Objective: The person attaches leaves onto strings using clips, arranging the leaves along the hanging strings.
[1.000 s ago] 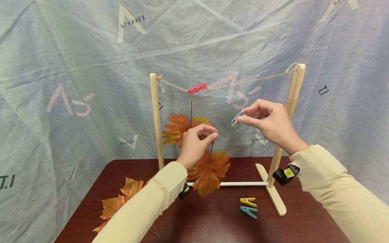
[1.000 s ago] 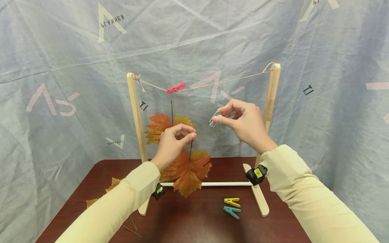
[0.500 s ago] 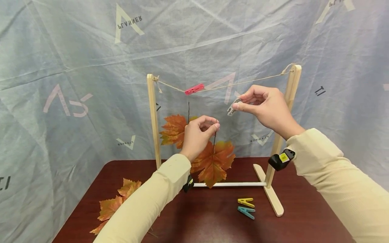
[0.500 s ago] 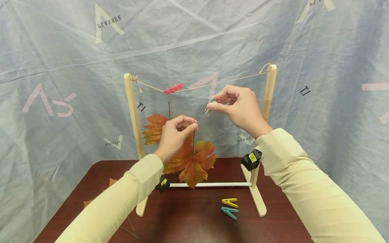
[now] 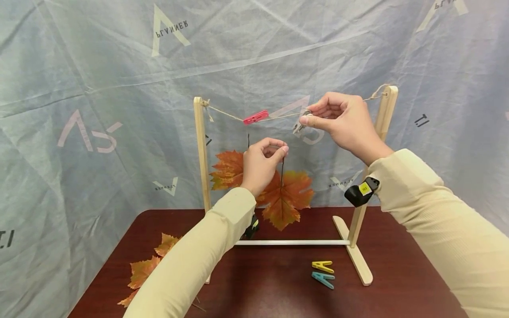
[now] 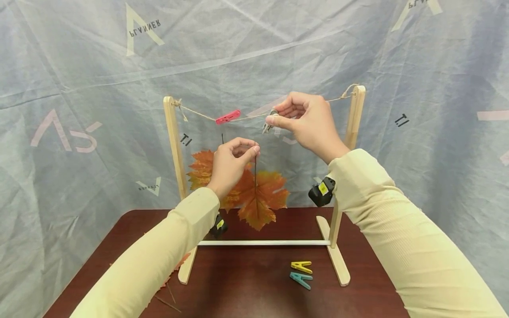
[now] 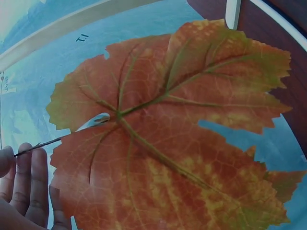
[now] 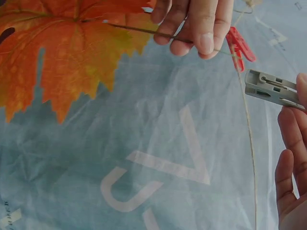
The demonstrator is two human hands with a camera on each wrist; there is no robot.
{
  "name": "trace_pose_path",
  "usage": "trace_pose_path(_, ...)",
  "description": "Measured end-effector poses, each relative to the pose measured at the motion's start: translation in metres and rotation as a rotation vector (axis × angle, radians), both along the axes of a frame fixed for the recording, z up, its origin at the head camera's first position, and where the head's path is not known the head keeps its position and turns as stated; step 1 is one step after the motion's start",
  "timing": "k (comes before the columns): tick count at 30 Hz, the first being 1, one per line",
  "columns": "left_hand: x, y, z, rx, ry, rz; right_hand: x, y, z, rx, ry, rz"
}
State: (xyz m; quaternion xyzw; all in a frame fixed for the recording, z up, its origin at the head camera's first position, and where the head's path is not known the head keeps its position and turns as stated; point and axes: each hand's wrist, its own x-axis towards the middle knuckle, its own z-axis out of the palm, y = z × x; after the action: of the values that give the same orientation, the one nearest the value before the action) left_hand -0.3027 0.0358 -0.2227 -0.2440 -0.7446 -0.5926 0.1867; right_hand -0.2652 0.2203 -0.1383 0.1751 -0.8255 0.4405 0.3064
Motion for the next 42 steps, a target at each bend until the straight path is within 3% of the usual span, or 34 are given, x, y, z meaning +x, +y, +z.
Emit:
trace_pose_path(13, -0.007, 0.015, 0.013, 0.03, -0.037, 0.144, -0.017, -0.013, 0.027, 0.004, -0.008, 0.02)
trace_pose_path(22, -0.01, 0.019, 0.025, -0.009, -0.048, 0.204, -0.03, -0.015, 0.032, -0.08, -0.015, 0.073)
trace_pose_path(32, -0.012, 0.024, 0.025, 0.018, -0.051, 0.204, -0.032, -0.011, 0.031, -0.102, -0.053, 0.078)
trace_pose_path(38, -0.012, 0.022, 0.025, 0.039, -0.034, 0.192, -0.035, -0.012, 0.029, -0.044, -0.068, 0.065)
trace_pose_path(42, -0.012, 0.021, 0.025, 0.027, -0.04, 0.201, -0.035, -0.014, 0.028, 0.031, -0.103, 0.007)
